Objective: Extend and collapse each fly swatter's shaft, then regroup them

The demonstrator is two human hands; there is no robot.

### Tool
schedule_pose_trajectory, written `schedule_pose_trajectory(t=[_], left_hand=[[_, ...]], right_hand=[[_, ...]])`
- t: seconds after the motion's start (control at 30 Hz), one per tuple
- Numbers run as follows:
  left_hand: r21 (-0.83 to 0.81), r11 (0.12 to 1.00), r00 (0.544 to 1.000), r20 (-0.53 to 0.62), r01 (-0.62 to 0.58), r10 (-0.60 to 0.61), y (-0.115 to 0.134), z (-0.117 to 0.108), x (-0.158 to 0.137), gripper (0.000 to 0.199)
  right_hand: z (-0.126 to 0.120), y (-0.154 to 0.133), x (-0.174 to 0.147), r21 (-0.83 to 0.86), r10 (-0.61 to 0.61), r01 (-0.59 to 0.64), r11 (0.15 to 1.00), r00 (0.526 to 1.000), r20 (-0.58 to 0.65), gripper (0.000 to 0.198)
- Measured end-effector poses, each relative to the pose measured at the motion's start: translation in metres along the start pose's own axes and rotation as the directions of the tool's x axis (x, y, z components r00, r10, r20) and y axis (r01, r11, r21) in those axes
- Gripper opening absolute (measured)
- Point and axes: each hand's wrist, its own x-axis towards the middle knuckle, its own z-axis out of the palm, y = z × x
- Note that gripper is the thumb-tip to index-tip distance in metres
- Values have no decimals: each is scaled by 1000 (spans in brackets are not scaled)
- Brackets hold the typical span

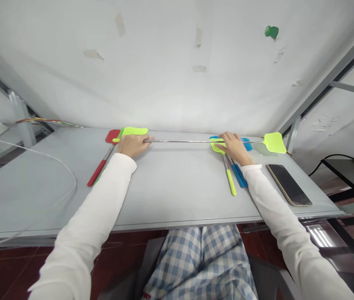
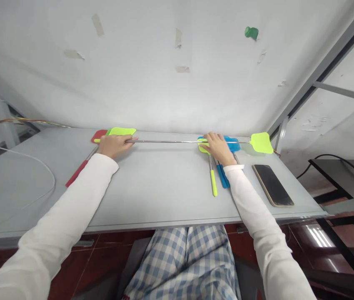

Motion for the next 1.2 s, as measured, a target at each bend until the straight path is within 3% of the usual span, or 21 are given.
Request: schedule_pose_trajectory(t=[0.13, 0.27, 0.5, 0.63, 0.77, 0.87, 1.1, 1.2], left_hand=[[-22, 994, 995, -1, -104, 104, 19, 4, -4, 48], [19, 984, 984, -16, -175, 175, 27, 4, -5, 50], [83, 985, 988, -21, -153, 155, 5, 7, 1, 56], [109, 993, 998, -47, -36, 41, -16, 8, 4, 59], [95, 995, 998, -46, -35, 40, -21, 9, 6, 59], [78, 996, 997, -59, -39, 43, -18, 10, 5, 63], [135, 988, 996, -51, -72, 79, -23, 7, 0, 65], [118, 989, 996, 6, -85, 85, -8, -1, -4, 61]], right_hand=[[-10, -53, 11, 32, -139, 138, 990, 990, 22, 34], [-12, -73, 10, 34, -206, 204, 978, 976, 66, 38], [-13, -45, 7, -58, 49, -37, 998, 975, 215, 56], [-17, -9, 3, -125, 259, -237, 963, 943, 211, 58], [-12, 16, -1, -197, 416, -383, 902, 894, 167, 63], [-6, 18, -2, -200, 427, -394, 897, 889, 165, 65], [2, 10, -9, -172, 356, -334, 927, 928, 112, 65], [3, -3, -6, -151, 321, -305, 940, 942, 95, 65]])
